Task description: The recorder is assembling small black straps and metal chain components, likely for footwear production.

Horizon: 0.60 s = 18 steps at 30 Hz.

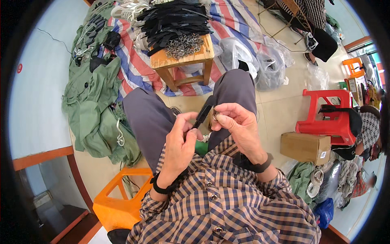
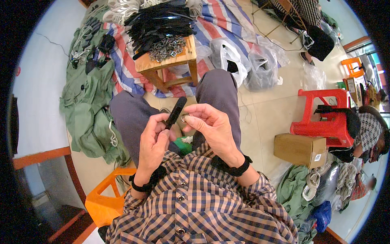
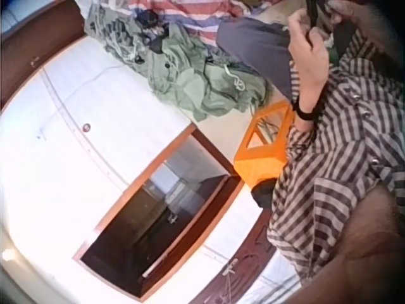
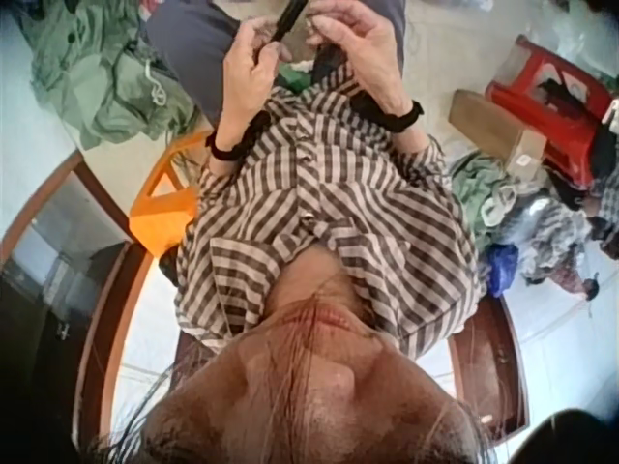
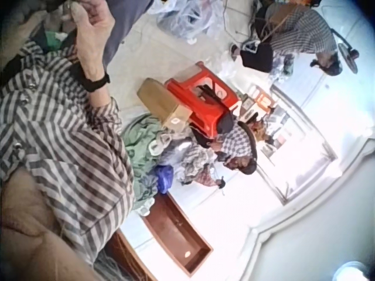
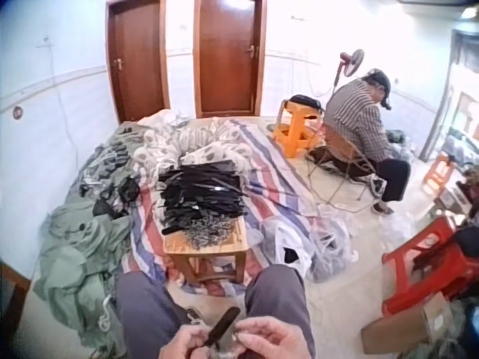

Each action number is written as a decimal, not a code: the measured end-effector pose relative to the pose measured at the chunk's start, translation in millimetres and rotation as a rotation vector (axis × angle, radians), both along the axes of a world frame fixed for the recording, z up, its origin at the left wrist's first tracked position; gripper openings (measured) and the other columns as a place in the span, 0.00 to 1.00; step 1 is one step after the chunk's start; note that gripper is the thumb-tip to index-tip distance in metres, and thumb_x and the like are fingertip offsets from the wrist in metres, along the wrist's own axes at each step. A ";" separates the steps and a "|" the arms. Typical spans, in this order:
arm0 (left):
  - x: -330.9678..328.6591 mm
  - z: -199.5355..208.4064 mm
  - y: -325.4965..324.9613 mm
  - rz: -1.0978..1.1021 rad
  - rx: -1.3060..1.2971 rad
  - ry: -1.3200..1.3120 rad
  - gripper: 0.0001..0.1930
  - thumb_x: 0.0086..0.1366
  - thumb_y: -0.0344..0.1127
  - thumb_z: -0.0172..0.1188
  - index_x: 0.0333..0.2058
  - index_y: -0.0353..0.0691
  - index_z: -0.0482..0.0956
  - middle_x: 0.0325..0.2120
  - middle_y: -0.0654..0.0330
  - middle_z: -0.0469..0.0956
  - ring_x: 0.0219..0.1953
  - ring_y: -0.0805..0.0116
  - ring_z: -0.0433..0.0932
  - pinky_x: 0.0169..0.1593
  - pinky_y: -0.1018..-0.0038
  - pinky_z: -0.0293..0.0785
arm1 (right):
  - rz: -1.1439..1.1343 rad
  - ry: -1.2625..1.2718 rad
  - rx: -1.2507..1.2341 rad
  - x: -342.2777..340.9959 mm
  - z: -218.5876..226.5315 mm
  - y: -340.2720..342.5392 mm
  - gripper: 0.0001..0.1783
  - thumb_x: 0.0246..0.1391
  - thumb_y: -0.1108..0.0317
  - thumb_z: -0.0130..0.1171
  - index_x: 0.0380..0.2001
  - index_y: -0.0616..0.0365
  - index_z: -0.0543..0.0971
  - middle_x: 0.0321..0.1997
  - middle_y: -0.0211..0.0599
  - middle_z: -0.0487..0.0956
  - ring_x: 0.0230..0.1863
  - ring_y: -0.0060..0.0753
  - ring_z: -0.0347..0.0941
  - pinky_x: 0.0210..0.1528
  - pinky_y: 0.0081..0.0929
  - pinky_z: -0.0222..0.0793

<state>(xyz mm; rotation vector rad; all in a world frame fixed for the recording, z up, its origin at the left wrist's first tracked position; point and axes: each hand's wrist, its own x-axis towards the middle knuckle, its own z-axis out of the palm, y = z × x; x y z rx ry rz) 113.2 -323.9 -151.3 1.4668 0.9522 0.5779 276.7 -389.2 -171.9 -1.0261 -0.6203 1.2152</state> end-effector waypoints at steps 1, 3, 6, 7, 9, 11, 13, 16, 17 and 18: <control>1.4 2.6 -2.0 0.039 -0.045 -0.043 0.15 0.60 0.23 0.44 0.46 0.37 0.71 0.20 0.60 0.73 0.24 0.77 0.69 0.32 0.80 0.66 | -0.005 0.005 0.007 1.2 0.8 -1.4 0.13 0.54 0.72 0.57 0.43 0.63 0.74 0.34 0.33 0.78 0.33 0.20 0.75 0.38 0.16 0.72; 0.3 3.2 -2.3 0.008 -0.056 -0.042 0.16 0.60 0.22 0.44 0.48 0.37 0.70 0.20 0.61 0.72 0.23 0.78 0.68 0.31 0.80 0.65 | -0.020 -0.027 0.008 2.4 0.5 -3.1 0.13 0.54 0.72 0.57 0.43 0.63 0.75 0.34 0.33 0.78 0.33 0.20 0.75 0.37 0.16 0.72; -1.8 1.0 -3.4 -0.047 -0.078 -0.033 0.18 0.61 0.23 0.43 0.50 0.37 0.68 0.19 0.63 0.70 0.22 0.80 0.65 0.29 0.81 0.62 | -0.042 -0.099 0.002 1.7 3.3 -5.9 0.12 0.54 0.74 0.57 0.43 0.63 0.75 0.35 0.32 0.78 0.33 0.19 0.74 0.37 0.15 0.72; -2.5 0.8 -4.4 -0.074 -0.081 -0.030 0.18 0.61 0.23 0.42 0.50 0.37 0.68 0.19 0.64 0.69 0.21 0.80 0.64 0.28 0.82 0.61 | -0.053 -0.143 0.004 1.5 5.3 -7.3 0.12 0.54 0.74 0.57 0.43 0.64 0.75 0.35 0.32 0.78 0.34 0.18 0.74 0.37 0.15 0.72; -4.6 -7.2 -7.0 -0.092 -0.076 -0.053 0.18 0.62 0.25 0.42 0.52 0.38 0.67 0.20 0.65 0.69 0.19 0.83 0.62 0.24 0.85 0.58 | -0.057 -0.165 0.030 1.2 6.2 -9.8 0.13 0.53 0.75 0.57 0.43 0.64 0.75 0.35 0.32 0.78 0.35 0.18 0.74 0.37 0.15 0.72; -7.1 -8.6 -9.1 -0.109 -0.071 -0.076 0.18 0.64 0.27 0.42 0.53 0.38 0.66 0.20 0.65 0.68 0.16 0.85 0.59 0.20 0.88 0.54 | -0.060 -0.186 0.057 0.1 6.8 -11.6 0.13 0.53 0.75 0.57 0.43 0.64 0.75 0.36 0.32 0.77 0.35 0.18 0.73 0.38 0.15 0.72; -8.3 -3.9 -9.9 -0.063 -0.106 -0.037 0.19 0.61 0.25 0.42 0.52 0.39 0.68 0.18 0.66 0.68 0.19 0.81 0.63 0.25 0.82 0.60 | -0.059 -0.206 0.063 -0.9 7.3 -12.8 0.13 0.52 0.76 0.58 0.43 0.63 0.75 0.36 0.31 0.76 0.37 0.17 0.73 0.39 0.14 0.71; -6.3 -0.8 -12.2 -0.021 -0.049 -0.049 0.18 0.63 0.26 0.43 0.52 0.39 0.69 0.16 0.66 0.67 0.18 0.81 0.63 0.25 0.82 0.60 | -0.075 -0.319 0.069 -0.4 7.5 -17.5 0.13 0.52 0.76 0.58 0.43 0.62 0.75 0.35 0.28 0.75 0.37 0.16 0.72 0.39 0.14 0.69; -5.4 0.0 -12.4 -0.023 -0.045 -0.051 0.18 0.63 0.26 0.43 0.52 0.39 0.69 0.16 0.66 0.67 0.18 0.81 0.63 0.25 0.82 0.60 | -0.077 -0.321 0.072 -0.2 8.0 -17.0 0.13 0.52 0.76 0.58 0.43 0.62 0.75 0.35 0.28 0.75 0.37 0.16 0.72 0.39 0.14 0.69; -5.5 1.3 -13.6 -0.031 -0.040 -0.063 0.18 0.63 0.26 0.43 0.52 0.39 0.69 0.15 0.67 0.66 0.18 0.81 0.63 0.25 0.82 0.60 | -0.080 -0.296 0.074 -1.0 8.9 -17.0 0.13 0.52 0.77 0.58 0.43 0.62 0.76 0.35 0.28 0.75 0.36 0.15 0.71 0.38 0.13 0.68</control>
